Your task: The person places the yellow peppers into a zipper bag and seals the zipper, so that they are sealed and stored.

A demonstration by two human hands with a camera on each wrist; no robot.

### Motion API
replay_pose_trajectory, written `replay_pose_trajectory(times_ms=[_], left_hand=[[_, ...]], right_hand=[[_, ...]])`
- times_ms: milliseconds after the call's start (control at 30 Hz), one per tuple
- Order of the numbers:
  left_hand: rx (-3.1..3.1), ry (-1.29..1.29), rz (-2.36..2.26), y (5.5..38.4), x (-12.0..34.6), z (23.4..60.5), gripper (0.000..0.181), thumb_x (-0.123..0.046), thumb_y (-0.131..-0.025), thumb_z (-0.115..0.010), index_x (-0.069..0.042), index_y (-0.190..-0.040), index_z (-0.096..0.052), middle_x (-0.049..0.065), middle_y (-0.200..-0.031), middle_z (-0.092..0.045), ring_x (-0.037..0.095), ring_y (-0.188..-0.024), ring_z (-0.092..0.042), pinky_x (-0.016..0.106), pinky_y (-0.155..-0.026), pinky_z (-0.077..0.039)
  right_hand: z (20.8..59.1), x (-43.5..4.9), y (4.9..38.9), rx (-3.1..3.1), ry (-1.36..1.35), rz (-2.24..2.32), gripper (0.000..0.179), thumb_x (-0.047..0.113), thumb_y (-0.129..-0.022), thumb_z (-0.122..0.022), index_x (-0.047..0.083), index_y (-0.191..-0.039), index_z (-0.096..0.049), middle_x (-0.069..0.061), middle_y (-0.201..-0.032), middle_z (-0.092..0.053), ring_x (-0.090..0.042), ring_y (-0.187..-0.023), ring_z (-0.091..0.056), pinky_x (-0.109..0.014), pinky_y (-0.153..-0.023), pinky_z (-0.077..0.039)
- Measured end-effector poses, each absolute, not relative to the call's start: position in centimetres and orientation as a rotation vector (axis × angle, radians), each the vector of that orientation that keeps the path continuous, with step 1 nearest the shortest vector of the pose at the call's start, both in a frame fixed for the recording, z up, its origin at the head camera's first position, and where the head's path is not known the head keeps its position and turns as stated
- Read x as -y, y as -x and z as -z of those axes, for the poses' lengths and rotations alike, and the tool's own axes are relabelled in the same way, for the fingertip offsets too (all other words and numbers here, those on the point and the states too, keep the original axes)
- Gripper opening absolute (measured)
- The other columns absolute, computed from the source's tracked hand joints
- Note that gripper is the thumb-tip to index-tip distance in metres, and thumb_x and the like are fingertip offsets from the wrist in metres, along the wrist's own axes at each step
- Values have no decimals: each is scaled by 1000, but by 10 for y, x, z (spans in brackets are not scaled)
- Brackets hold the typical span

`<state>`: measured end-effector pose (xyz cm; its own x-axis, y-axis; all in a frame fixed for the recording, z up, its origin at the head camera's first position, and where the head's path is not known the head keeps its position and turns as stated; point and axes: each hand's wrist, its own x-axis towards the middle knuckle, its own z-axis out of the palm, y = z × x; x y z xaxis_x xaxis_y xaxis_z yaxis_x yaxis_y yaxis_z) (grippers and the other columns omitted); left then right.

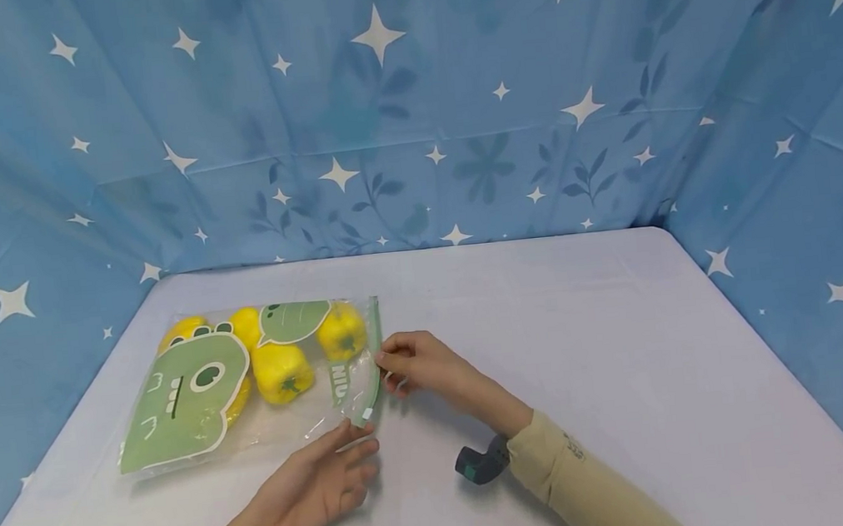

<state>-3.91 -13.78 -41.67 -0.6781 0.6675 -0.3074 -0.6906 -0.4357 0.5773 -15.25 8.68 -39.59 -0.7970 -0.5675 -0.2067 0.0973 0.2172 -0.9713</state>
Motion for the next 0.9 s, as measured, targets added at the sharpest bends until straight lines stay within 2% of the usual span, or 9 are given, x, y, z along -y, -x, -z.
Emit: replay_pose_trajectory(times_ms=[200,433,633,900], left_hand=[[-924,91,-2206,39,135,422,23,-32,-114,-44,-16,-118,-60,-7,-107,-63,4,-89,-67,13,-74,-57],[-1239,181,-2265,37,129,425,12,-28,-109,-55,-18,-107,-61,-9,-102,-60,0,-81,-60,8,-59,-46],[-1401,203,-2168,37,127,425,14,-28,-107,-59,-14,-106,-61,-7,-101,-61,3,-80,-60,10,-56,-47],[-1371,219,-2163,38,126,428,21,-35,-107,-58,-15,-103,-62,-9,-97,-62,2,-78,-60,11,-54,-48]], right_hand=[[390,-88,145,-2055,551,1322,27,32,-106,-61,6,-101,-69,-7,-92,-69,-17,-76,-63,-28,-65,-55],[389,-87,139,-1960,533,1216,35,36,-105,-62,4,-99,-73,-3,-80,-66,-15,-71,-62,-27,-63,-55],[391,-82,139,-1862,511,1253,30,31,-103,-67,2,-96,-73,-1,-80,-66,-14,-70,-60,-25,-61,-53],[390,-79,134,-1855,483,1268,26,27,-100,-70,2,-93,-72,-1,-76,-65,-13,-67,-58,-24,-58,-51]])
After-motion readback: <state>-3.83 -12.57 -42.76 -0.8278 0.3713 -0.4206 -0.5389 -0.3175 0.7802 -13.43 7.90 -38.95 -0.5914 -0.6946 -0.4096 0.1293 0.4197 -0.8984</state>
